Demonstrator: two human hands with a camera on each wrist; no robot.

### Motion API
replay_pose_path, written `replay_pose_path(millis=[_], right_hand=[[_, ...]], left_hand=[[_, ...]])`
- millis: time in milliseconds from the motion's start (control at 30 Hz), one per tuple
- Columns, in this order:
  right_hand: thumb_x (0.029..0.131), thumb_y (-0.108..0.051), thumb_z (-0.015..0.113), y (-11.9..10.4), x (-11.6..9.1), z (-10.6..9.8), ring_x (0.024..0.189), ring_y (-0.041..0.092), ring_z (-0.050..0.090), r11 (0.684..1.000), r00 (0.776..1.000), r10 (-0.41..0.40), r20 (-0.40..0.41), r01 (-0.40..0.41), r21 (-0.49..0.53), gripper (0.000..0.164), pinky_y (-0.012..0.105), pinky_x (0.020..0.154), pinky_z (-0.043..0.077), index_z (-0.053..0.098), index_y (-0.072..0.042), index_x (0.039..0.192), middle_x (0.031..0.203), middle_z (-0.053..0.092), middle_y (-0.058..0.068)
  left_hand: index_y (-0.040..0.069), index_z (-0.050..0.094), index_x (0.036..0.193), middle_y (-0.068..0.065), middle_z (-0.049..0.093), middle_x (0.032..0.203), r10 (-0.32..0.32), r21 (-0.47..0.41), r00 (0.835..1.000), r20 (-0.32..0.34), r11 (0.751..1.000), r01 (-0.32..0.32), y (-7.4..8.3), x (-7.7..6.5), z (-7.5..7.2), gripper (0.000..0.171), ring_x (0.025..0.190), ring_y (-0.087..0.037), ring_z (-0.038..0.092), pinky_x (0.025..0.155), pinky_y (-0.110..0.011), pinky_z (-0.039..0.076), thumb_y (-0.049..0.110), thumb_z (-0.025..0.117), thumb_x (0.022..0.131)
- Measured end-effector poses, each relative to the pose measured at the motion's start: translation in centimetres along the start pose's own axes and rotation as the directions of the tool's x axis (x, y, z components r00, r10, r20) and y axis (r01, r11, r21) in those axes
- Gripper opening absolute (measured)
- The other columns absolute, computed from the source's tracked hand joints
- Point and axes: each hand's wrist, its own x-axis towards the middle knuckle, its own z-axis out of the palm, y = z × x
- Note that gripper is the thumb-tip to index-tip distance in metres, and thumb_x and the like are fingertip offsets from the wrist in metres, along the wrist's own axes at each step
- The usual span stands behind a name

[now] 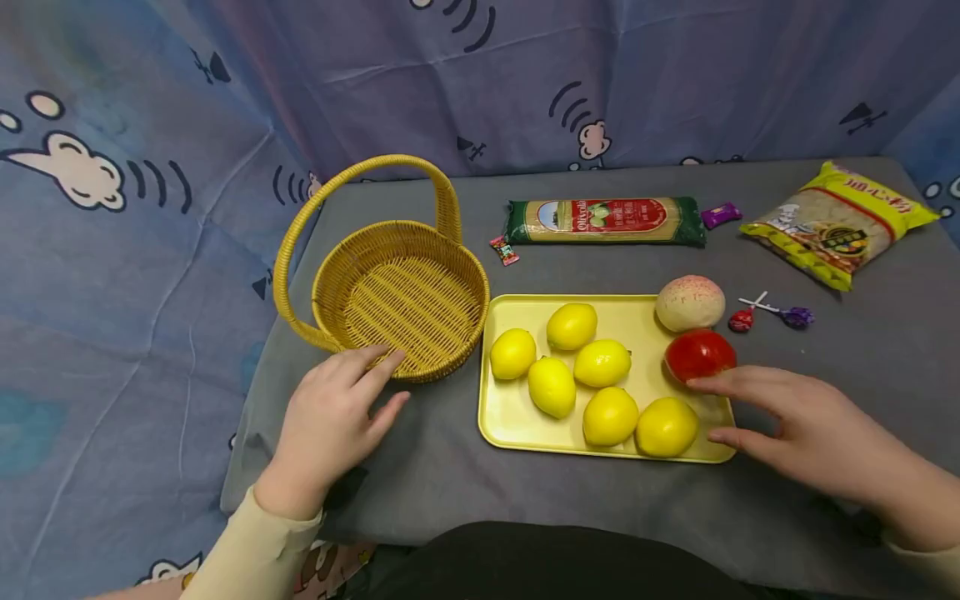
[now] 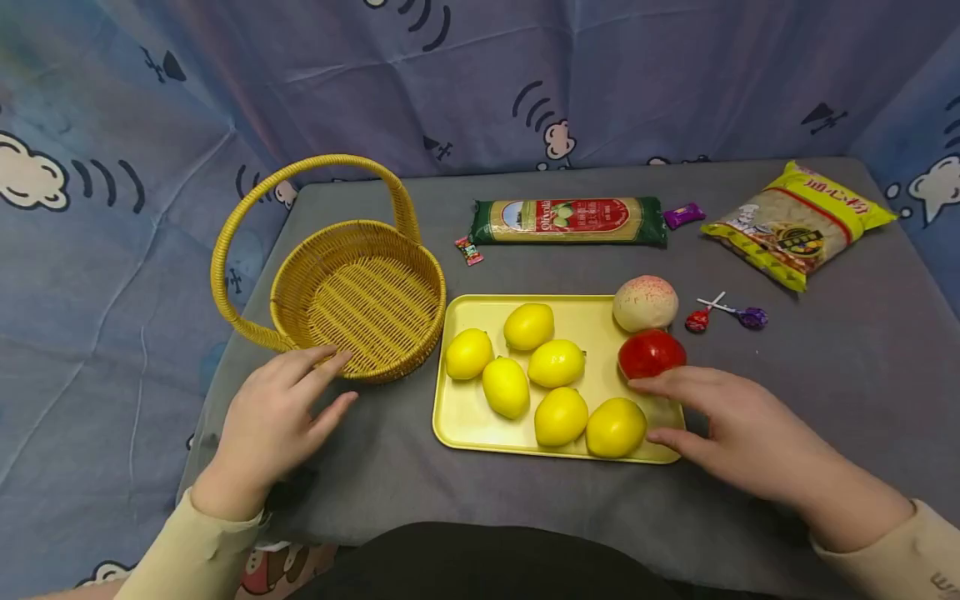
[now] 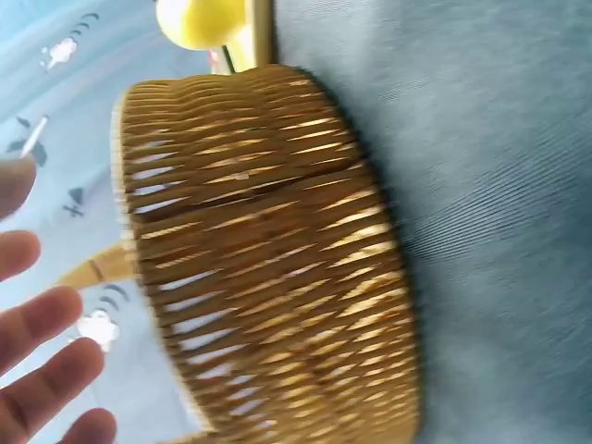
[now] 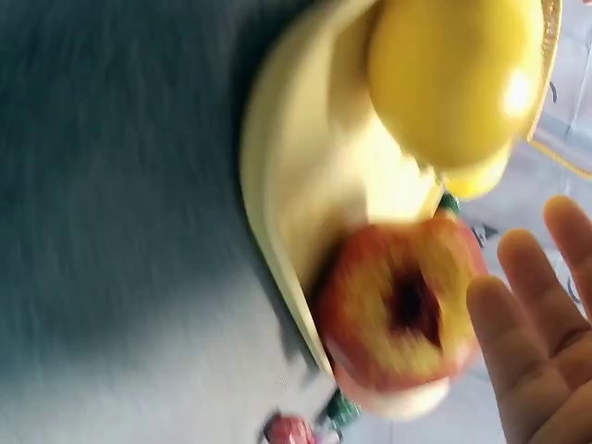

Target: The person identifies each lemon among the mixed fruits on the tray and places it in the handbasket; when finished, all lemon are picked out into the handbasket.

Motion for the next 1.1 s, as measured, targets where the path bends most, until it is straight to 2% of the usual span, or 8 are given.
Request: replay_pose_path(millis=[100, 267, 500, 667, 900, 1000, 1100], right_hand=[[0.060, -0.024, 0.098, -0.3, 0.3, 1.2, 0.104, 0.005, 0.062, 0.995, 0.999, -0.022, 0.026, 0.020, 0.094, 0.069, 0.001, 0.093, 0.036, 0.071, -0.026, 0.124, 0.119, 0.069, -0.010], [0.067, -0.030, 0.095, -0.5, 0.8, 2.6, 0.109, 0.004, 0.060, 0.984, 0.995, -0.055, 0.089, 0.039, 0.171, 0.062, 0.003, 0.095, 0.036, 0.070, -0.028, 0.124, 0.124, 0.066, -0.013], [0.068, -0.032, 0.094, -0.4, 1.1, 3.6, 0.107, 0.008, 0.061, 0.987, 0.986, -0.052, 0.157, 0.026, 0.159, 0.053, 0.025, 0.087, 0.054, 0.072, -0.033, 0.116, 0.124, 0.065, -0.013], [0.066, -0.028, 0.096, -0.3, 1.4, 4.0, 0.108, 0.008, 0.060, 0.989, 0.986, -0.059, 0.156, 0.036, 0.145, 0.054, 0.025, 0.088, 0.054, 0.072, -0.033, 0.114, 0.123, 0.064, -0.014], [0.071, -0.041, 0.091, -0.5, 2.1, 4.2, 0.103, 0.005, 0.058, 0.985, 0.965, -0.013, 0.264, -0.033, 0.170, 0.053, 0.033, 0.088, 0.055, 0.069, -0.034, 0.119, 0.119, 0.061, -0.017], [0.071, -0.050, 0.088, -0.6, 2.6, 3.6, 0.102, 0.005, 0.058, 0.983, 0.958, 0.016, 0.286, -0.068, 0.170, 0.051, 0.031, 0.089, 0.054, 0.069, -0.034, 0.116, 0.117, 0.062, -0.018], [0.071, -0.053, 0.087, -0.8, 3.5, 2.4, 0.100, 0.003, 0.057, 0.976, 0.962, 0.019, 0.272, -0.077, 0.205, 0.051, 0.021, 0.089, 0.050, 0.069, -0.035, 0.115, 0.115, 0.062, -0.020]], left_hand=[[0.007, 0.071, 0.125, -0.013, 0.069, 0.117, -0.049, -0.028, 0.998, -0.046, 0.998, 0.048, -0.3, -0.4, 0.9, 0.041, 0.102, -0.032, 0.067, 0.087, -0.049, 0.055, 0.028, 0.077, 0.091], [0.006, 0.074, 0.114, -0.011, 0.070, 0.108, -0.098, -0.059, 0.992, -0.082, 0.994, 0.093, -0.7, -0.9, 2.1, 0.032, 0.098, -0.030, 0.067, 0.087, -0.046, 0.055, 0.028, 0.077, 0.091], [0.011, 0.074, 0.098, -0.005, 0.069, 0.097, -0.149, -0.060, 0.984, -0.093, 0.988, 0.144, -0.9, -0.8, 3.1, 0.024, 0.088, -0.026, 0.065, 0.079, -0.043, 0.054, 0.034, 0.078, 0.090], [0.014, 0.072, 0.088, -0.003, 0.068, 0.091, -0.160, -0.038, 0.982, -0.098, 0.987, 0.157, -1.0, -0.6, 3.4, 0.022, 0.082, -0.025, 0.063, 0.073, -0.042, 0.052, 0.035, 0.077, 0.091], [0.012, 0.072, 0.084, -0.004, 0.067, 0.090, -0.161, -0.034, 0.981, -0.105, 0.987, 0.158, -1.1, -0.6, 3.5, 0.024, 0.082, -0.025, 0.063, 0.074, -0.043, 0.052, 0.034, 0.078, 0.090], [0.012, 0.072, 0.084, -0.004, 0.067, 0.089, -0.156, -0.035, 0.982, -0.110, 0.988, 0.153, -1.1, -0.5, 3.5, 0.024, 0.081, -0.026, 0.063, 0.074, -0.043, 0.052, 0.034, 0.078, 0.090], [0.011, 0.072, 0.083, -0.004, 0.066, 0.088, -0.149, -0.033, 0.982, -0.113, 0.989, 0.146, -1.0, -0.4, 3.5, 0.024, 0.080, -0.025, 0.063, 0.073, -0.042, 0.052, 0.033, 0.078, 0.090]])
